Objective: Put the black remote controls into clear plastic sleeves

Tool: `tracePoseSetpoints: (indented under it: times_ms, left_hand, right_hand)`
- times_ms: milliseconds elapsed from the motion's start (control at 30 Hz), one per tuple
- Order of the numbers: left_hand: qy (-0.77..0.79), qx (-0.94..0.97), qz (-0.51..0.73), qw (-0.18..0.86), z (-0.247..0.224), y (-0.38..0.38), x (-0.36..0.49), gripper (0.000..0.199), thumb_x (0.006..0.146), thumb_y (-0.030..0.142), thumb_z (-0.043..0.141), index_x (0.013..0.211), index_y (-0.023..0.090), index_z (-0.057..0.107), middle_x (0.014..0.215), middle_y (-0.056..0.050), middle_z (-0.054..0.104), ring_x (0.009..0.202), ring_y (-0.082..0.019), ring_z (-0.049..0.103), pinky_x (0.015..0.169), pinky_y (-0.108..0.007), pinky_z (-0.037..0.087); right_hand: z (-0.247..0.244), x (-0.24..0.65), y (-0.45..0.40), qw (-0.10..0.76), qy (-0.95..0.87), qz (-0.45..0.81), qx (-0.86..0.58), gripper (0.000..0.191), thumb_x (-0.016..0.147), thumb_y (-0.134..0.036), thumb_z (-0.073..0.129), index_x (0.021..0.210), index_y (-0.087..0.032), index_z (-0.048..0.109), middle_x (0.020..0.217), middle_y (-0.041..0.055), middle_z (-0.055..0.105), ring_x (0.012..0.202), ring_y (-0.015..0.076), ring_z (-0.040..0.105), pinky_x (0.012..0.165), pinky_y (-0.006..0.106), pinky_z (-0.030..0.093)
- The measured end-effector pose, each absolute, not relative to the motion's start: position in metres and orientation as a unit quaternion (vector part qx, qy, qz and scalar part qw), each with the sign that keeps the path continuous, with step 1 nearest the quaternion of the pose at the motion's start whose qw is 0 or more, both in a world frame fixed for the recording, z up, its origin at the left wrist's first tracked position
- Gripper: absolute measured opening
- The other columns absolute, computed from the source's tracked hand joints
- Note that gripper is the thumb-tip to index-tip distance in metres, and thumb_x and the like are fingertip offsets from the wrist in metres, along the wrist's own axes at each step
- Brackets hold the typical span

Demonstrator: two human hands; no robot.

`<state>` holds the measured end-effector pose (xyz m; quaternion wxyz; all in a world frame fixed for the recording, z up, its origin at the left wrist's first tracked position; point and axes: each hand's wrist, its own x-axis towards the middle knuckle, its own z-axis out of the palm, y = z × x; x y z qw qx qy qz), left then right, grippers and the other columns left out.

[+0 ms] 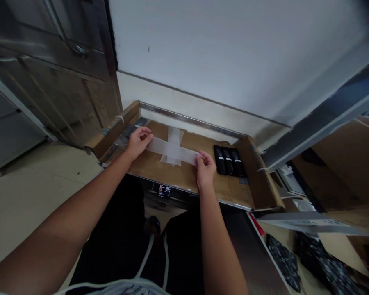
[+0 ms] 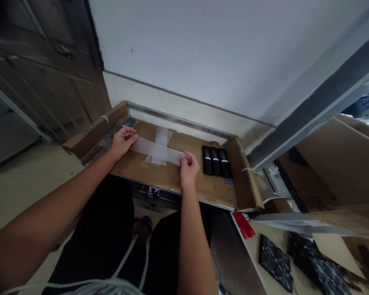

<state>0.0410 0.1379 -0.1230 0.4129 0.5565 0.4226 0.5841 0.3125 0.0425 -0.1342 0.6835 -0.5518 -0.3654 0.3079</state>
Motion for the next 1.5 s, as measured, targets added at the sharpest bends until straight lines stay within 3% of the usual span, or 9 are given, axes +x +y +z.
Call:
tracePoseSetpoints:
  times_ms: [200, 400, 667, 900, 1067, 1233, 1500]
  left_hand:
    - [0.422, 0.597, 0.571, 0.375, -0.1223, 0.1389, 0.0394, 0.032, 0.065, 0.012, 0.063, 0.096, 0.02, 0.064, 0.079, -0.001, 0.065, 0.072, -0.014, 0.059, 0.067, -0.026, 0.047]
    - [0.441, 0.619, 0.565, 0.322, -0.1273, 0.1414, 0.0379, 0.021, 0.066, 0.013, 0.059, 0.083, 0.019, 0.07, 0.077, -0.001, 0.066, 0.07, -0.015, 0.058, 0.069, -0.028, 0.046]
    - [0.469, 0.607, 0.563, 0.308, -0.125, 0.1407, 0.0382, 0.015, 0.065, 0.012, 0.057, 0.07, 0.019, 0.069, 0.071, 0.0, 0.067, 0.065, -0.014, 0.056, 0.065, -0.027, 0.046]
    - [0.467, 0.607, 0.571, 0.296, -0.1244, 0.1401, 0.0383, 0.013, 0.066, 0.011, 0.057, 0.068, 0.019, 0.067, 0.07, 0.0, 0.066, 0.065, -0.013, 0.056, 0.064, -0.026, 0.044]
    - [0.454, 0.621, 0.575, 0.281, -0.1237, 0.1394, 0.0387, 0.012, 0.068, 0.01, 0.058, 0.066, 0.019, 0.065, 0.072, 0.0, 0.065, 0.067, -0.013, 0.057, 0.066, -0.026, 0.044]
    - [0.454, 0.625, 0.576, 0.266, -0.1223, 0.1381, 0.0391, 0.013, 0.069, 0.01, 0.057, 0.065, 0.019, 0.065, 0.072, 0.0, 0.065, 0.069, -0.014, 0.058, 0.067, -0.026, 0.045]
    - [0.477, 0.618, 0.577, 0.241, -0.1278, 0.1417, 0.0362, 0.013, 0.07, 0.013, 0.055, 0.076, 0.019, 0.066, 0.078, -0.002, 0.065, 0.072, -0.015, 0.058, 0.068, -0.028, 0.045]
  right_hand:
    - [-0.1326, 0.3115, 0.04, 0.685, -0.386, 0.289, -0.546, 0.053, 0.074, -0.044, 0.07, 0.12, -0.02, 0.06, 0.097, 0.0048, 0.072, 0.082, 0.0172, 0.066, 0.079, 0.033, 0.055]
    - [-0.1314, 0.312, 0.0395, 0.707, -0.385, 0.292, -0.517, 0.041, 0.073, -0.04, 0.073, 0.108, -0.02, 0.062, 0.097, 0.0053, 0.073, 0.094, 0.0186, 0.069, 0.097, 0.038, 0.051]
    - [-0.1284, 0.3079, 0.0389, 0.725, -0.363, 0.293, -0.507, 0.036, 0.072, -0.043, 0.074, 0.089, -0.025, 0.048, 0.096, 0.0044, 0.074, 0.103, 0.0202, 0.07, 0.099, 0.039, 0.05]
    - [-0.1292, 0.3106, 0.04, 0.696, -0.364, 0.296, -0.543, 0.033, 0.068, -0.044, 0.078, 0.085, -0.02, 0.063, 0.093, 0.0054, 0.074, 0.096, 0.0202, 0.069, 0.095, 0.037, 0.051]
    - [-0.1316, 0.3117, 0.0394, 0.701, -0.358, 0.308, -0.535, 0.03, 0.076, -0.047, 0.075, 0.083, -0.018, 0.075, 0.101, 0.0064, 0.077, 0.104, 0.0217, 0.068, 0.104, 0.041, 0.047]
    - [-0.1333, 0.3124, 0.0378, 0.722, -0.338, 0.318, -0.513, 0.029, 0.077, -0.043, 0.077, 0.093, -0.019, 0.079, 0.117, 0.0083, 0.075, 0.112, 0.0213, 0.067, 0.107, 0.042, 0.046]
    - [-0.1279, 0.3105, 0.0331, 0.738, -0.346, 0.296, -0.498, 0.028, 0.073, -0.041, 0.081, 0.089, -0.018, 0.078, 0.101, 0.0063, 0.079, 0.102, 0.0214, 0.07, 0.102, 0.041, 0.05]
